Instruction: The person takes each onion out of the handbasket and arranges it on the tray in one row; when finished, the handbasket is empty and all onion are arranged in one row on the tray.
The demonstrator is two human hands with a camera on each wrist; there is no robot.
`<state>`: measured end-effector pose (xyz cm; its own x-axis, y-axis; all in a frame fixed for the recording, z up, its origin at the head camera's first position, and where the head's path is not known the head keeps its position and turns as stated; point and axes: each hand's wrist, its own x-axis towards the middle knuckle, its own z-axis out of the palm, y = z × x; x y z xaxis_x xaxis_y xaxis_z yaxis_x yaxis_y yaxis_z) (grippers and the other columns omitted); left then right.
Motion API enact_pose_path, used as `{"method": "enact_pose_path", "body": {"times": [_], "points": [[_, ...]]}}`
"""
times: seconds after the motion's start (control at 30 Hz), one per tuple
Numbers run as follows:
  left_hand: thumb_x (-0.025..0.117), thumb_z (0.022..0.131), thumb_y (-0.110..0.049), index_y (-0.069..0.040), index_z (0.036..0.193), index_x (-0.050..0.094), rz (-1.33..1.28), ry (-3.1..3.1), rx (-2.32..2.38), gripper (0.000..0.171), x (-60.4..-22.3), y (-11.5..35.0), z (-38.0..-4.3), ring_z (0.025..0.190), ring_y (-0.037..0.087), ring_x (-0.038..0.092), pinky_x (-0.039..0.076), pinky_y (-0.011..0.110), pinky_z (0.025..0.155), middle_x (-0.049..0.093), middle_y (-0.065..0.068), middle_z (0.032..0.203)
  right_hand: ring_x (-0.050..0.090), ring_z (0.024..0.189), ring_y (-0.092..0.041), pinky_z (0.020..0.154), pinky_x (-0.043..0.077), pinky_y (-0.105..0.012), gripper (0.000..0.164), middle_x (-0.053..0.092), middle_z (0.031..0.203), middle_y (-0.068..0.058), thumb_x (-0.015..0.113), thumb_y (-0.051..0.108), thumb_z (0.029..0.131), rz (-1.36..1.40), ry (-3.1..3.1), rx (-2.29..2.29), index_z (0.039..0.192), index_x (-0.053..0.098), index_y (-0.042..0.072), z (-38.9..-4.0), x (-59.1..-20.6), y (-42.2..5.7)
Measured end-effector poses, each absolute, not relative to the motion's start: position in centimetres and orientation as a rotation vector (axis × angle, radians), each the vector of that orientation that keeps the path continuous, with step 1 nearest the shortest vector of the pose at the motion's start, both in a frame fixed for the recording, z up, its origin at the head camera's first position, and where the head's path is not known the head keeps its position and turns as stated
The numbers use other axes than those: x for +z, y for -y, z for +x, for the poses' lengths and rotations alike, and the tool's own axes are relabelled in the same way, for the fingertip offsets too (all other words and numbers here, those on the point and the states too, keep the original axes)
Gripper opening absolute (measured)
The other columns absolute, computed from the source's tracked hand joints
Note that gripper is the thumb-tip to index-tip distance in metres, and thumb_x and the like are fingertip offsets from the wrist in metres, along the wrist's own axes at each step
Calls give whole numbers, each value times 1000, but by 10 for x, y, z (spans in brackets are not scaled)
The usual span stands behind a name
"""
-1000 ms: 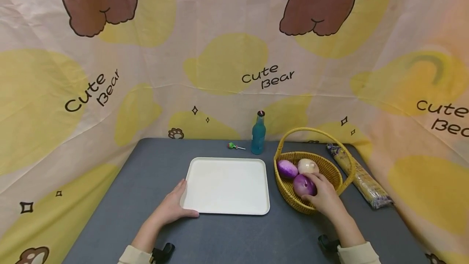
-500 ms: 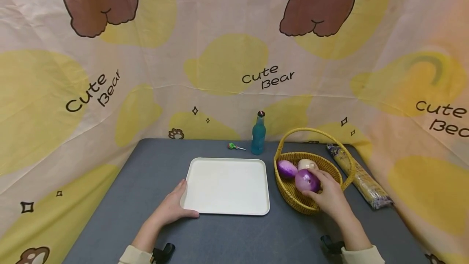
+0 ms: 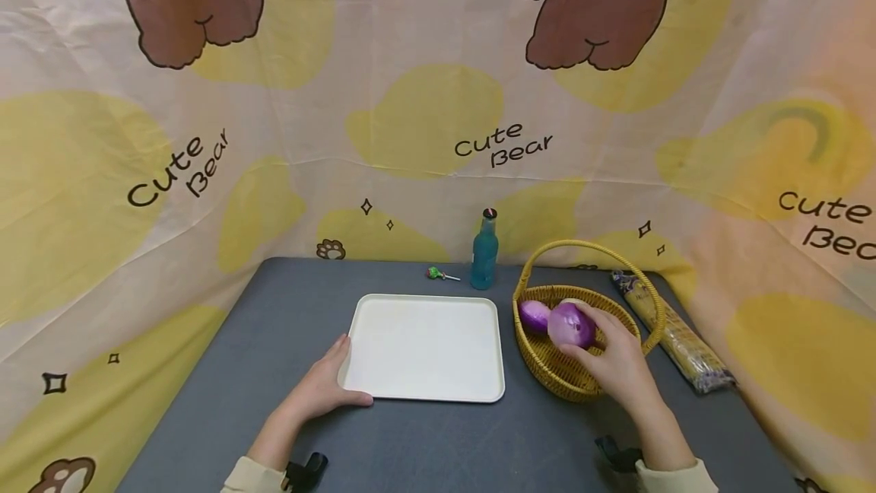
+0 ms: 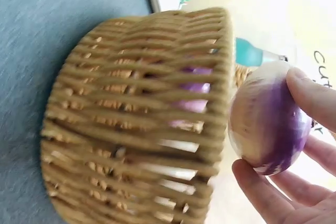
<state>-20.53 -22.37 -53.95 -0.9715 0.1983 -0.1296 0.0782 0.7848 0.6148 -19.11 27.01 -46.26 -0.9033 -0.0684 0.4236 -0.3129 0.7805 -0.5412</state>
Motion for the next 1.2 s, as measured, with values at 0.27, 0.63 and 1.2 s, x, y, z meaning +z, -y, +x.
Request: {"method": "enact_pose_path", "body": {"times": [0.27, 0.63, 1.2], "points": [[90, 65, -57, 8, 157, 17, 191, -2766, 939, 134, -538, 223, -206, 151, 48, 21, 28, 63, 117, 15, 28, 165, 61, 114, -38, 87, 56, -59, 71, 62, 132, -19, 89, 28, 77, 291, 2571, 964, 139, 58, 10, -191, -453, -257], [90, 65, -57, 9, 157, 18, 200, -2776, 942, 134, -540, 223, -206, 151, 47, 21, 28, 62, 117, 16, 28, 165, 61, 117, -36, 86, 59, -51, 71, 60, 134, -16, 89, 23, 78, 318, 2574, 1035, 140, 57, 11, -196, -448, -242], [92, 64, -53, 9, 157, 17, 169, -2765, 952, 135, -538, 221, -206, 151, 48, 21, 27, 63, 117, 16, 29, 165, 47, 125, -31, 93, 55, -55, 69, 63, 130, -11, 90, 24, 76, 375, 2591, 1003, 138, 61, 15, -200, -450, -223]]}}
